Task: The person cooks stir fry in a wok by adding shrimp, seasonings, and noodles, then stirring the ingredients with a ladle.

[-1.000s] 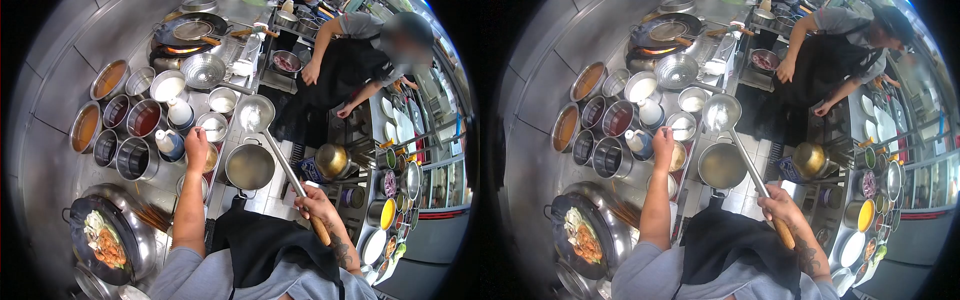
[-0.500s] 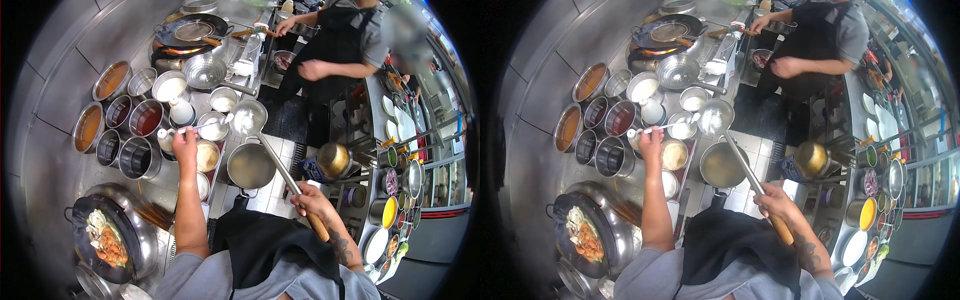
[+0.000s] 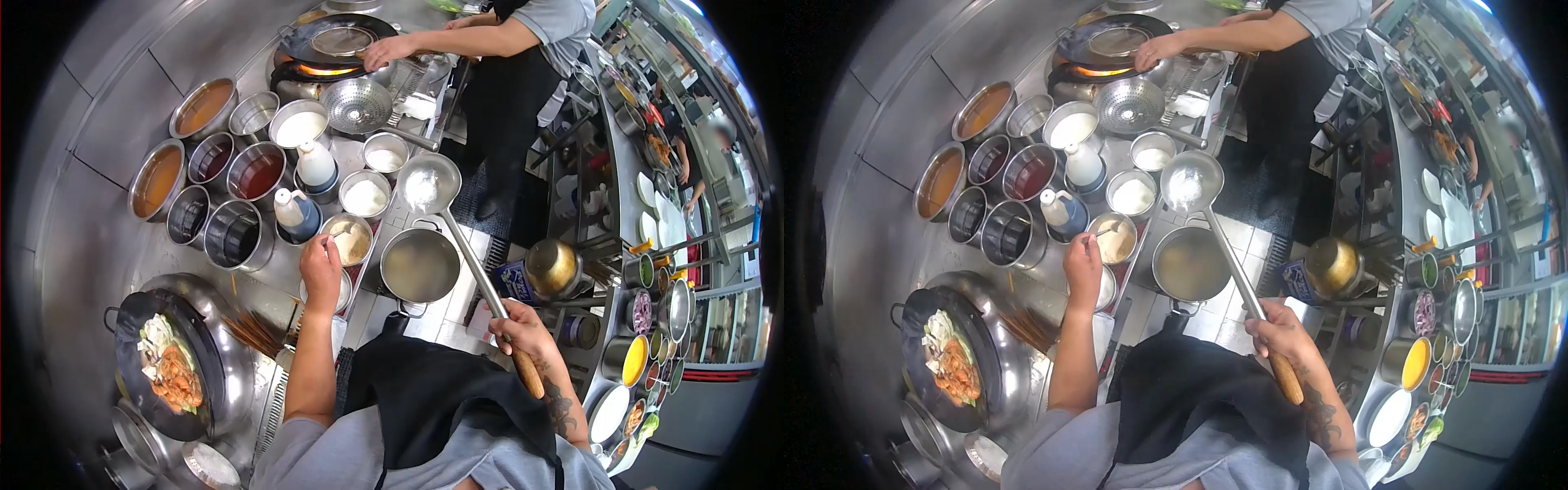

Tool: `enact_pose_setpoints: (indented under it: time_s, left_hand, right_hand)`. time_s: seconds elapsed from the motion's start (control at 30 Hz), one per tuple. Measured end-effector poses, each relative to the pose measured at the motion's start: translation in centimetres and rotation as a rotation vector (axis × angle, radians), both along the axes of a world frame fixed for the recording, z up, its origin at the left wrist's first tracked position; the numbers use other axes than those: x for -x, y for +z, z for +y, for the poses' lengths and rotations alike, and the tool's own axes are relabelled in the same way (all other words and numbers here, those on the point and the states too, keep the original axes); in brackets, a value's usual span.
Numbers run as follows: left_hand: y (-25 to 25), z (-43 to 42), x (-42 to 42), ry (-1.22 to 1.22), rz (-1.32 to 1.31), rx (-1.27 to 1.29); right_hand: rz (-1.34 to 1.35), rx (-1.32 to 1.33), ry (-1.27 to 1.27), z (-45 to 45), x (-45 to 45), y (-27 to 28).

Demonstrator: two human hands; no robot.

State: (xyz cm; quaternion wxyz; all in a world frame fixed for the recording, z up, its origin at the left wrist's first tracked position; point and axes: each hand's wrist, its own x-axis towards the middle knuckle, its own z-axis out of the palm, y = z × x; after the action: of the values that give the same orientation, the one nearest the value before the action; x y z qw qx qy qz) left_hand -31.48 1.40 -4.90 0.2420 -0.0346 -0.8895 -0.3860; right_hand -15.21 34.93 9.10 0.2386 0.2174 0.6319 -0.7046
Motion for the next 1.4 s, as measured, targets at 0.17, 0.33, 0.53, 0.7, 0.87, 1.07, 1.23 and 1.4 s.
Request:
enact_pose_setpoints:
  time_s: [0.17,0.33,0.53,0.7,0.87,1.07,1.23,1.4]
  left_hand:
    - [0.1,0.1,-0.7,-0.015,-0.044,-0.077]
    - [0.0,0.3,-0.9,0.037,-0.122,-0.342]
    - [-3.9,-1.6,-0.4,0.080,-0.181,-0.515]
    - [-3.7,-1.6,-1.3,0.101,-0.283,-0.620]
    - [-3.2,-1.8,-2.0,0.133,-0.412,-0.781]
    - [-1.1,-2.9,-2.2,0.251,-0.473,-0.924]
    - [3.8,-1.7,-1.6,0.153,-0.156,-0.619]
    - [2.5,-0.8,-2.3,0.125,-0.025,-0.152]
  right_hand:
    - [0.020,0.000,0.011,0.1,-0.2,0.2]
    - [-0.001,0.001,0.025,0.0,-0.3,0.9]
    - [-0.018,0.020,0.035,0.0,-0.9,0.6]
    - [-0.056,0.041,0.009,-0.1,-1.7,0.3]
    - [-0.029,0.050,0.046,0.1,-2.2,-0.1]
    - [-0.040,0.068,0.076,0.2,-2.8,-0.1]
    - [-0.062,0.075,0.116,-0.3,-3.3,0.2]
    - [-0.068,0.098,0.121,-0.1,-3.4,-0.5]
